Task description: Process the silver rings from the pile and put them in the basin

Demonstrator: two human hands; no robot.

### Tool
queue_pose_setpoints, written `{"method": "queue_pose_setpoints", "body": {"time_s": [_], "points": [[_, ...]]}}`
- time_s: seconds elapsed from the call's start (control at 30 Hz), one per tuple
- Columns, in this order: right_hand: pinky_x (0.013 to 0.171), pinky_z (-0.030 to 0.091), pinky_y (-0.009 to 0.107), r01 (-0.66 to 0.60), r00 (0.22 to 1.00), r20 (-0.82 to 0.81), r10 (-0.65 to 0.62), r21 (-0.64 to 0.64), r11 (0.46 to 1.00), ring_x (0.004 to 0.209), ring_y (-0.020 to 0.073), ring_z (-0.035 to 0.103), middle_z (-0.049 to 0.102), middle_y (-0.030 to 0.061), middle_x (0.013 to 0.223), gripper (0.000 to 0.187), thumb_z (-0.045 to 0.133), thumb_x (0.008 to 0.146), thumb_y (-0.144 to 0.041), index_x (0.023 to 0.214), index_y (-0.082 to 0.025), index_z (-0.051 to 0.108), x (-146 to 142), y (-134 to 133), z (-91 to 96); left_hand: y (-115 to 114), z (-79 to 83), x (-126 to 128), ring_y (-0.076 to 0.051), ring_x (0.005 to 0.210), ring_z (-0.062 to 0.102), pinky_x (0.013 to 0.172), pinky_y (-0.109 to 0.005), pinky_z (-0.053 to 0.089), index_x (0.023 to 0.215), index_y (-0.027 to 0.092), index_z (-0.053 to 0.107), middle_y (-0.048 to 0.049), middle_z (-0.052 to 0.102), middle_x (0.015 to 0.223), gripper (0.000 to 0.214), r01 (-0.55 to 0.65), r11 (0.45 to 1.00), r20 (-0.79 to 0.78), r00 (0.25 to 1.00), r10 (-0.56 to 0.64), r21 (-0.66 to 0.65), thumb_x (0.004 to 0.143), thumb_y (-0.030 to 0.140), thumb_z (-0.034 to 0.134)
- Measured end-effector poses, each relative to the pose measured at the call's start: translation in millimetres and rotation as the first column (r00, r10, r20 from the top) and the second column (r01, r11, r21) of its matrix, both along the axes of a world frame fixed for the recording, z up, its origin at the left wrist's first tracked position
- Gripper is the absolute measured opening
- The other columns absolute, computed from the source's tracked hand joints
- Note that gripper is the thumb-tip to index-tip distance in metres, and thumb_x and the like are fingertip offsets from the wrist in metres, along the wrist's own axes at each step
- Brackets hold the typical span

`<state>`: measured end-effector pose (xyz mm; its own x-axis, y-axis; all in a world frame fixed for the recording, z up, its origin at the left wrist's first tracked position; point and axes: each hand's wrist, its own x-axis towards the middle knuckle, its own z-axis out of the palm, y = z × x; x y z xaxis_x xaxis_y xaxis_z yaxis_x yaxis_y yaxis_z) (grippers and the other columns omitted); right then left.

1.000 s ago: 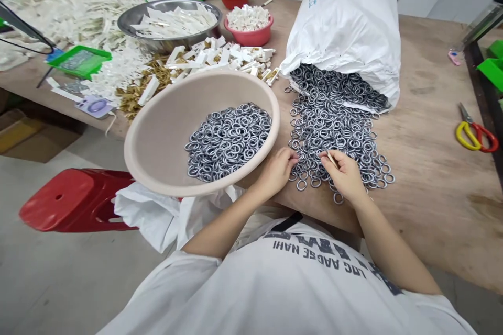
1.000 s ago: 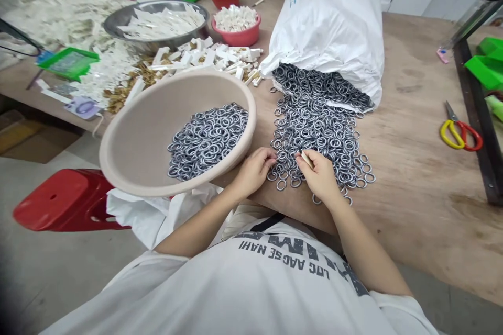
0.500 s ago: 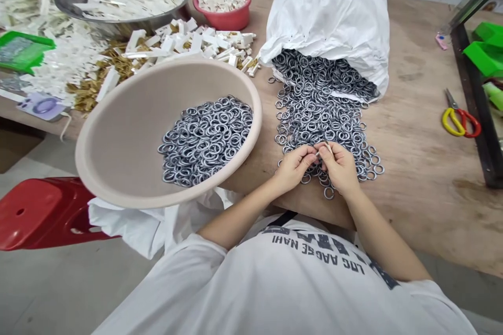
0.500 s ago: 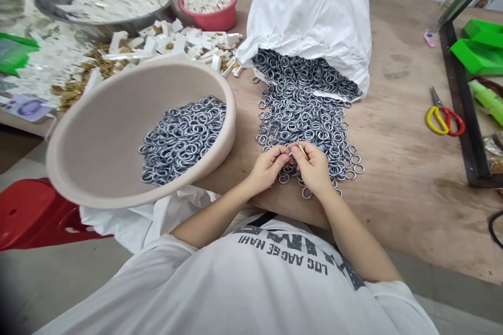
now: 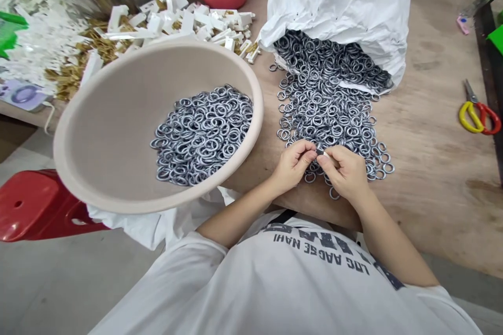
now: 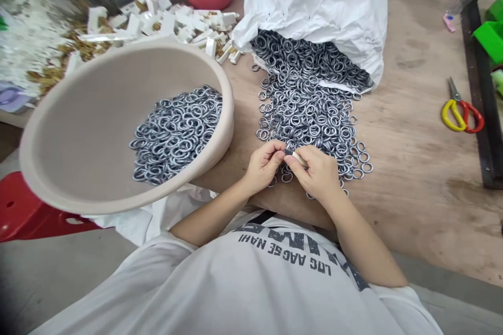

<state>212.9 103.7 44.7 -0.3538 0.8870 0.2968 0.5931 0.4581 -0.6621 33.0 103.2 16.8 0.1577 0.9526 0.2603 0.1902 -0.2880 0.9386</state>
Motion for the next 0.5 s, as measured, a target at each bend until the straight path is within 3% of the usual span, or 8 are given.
{"method": "queue_pose_setpoints", "body": {"time_s": [0.17,0.33,0.4,0.5], "points": [[0.068,0.038,0.03,-0.013,1.0,-0.001,0.013,-0.015,1.0,0.073,0.0164,0.057,0.063,0.0024,0.075,0.028,0.052,0.101,-0.042,0.085,-0.022,0.063,-1.0,-1.5,0.1,1.2,0.5,-2.2,-0.016,0.079,0.056,0.076,-0.029,0.045,0.09,0.017,0.061,-0.0035,0.06,0.082,0.038,0.021,0.997,-0.015,1.0,-0.02,0.075,0.1,0.051,0.046],[0.067,0.037,0.03,0.029,1.0,-0.006,-0.029,-0.051,0.998,0.07,0.0163,0.055,0.06,0.0018,0.073,0.031,0.051,0.1,-0.045,0.083,-0.022,0.063,-6.8,-4.3,0.0,3.6,0.0,-4.7,-0.015,0.076,0.055,0.074,-0.029,0.045,0.09,0.017,0.061,-0.0028,0.059,0.081,0.036,0.03,0.997,0.008,1.0,-0.03,0.069,0.101,0.048,0.046],[0.065,0.036,0.03,0.08,0.997,-0.013,-0.082,-0.067,0.995,0.067,0.0159,0.053,0.058,0.0011,0.071,0.033,0.051,0.1,-0.047,0.08,-0.023,0.062,-6.2,-2.2,0.1,2.4,0.2,-5.4,-0.015,0.076,0.056,0.074,-0.029,0.045,0.091,0.018,0.061,-0.0032,0.06,0.081,0.035,0.042,0.996,0.027,0.999,-0.044,0.075,0.101,0.048,0.046],[0.06,0.032,0.03,0.257,0.964,-0.041,-0.261,-0.087,0.962,0.058,0.0147,0.045,0.051,-0.0016,0.061,0.037,0.052,0.099,-0.05,0.075,-0.023,0.061,-0.7,2.7,1.4,-2.5,1.4,-5.2,-0.017,0.08,0.059,0.079,-0.032,0.048,0.087,0.019,0.06,-0.0052,0.064,0.083,0.037,0.145,0.98,0.062,0.986,-0.155,0.138,0.101,0.05,0.045]]}}
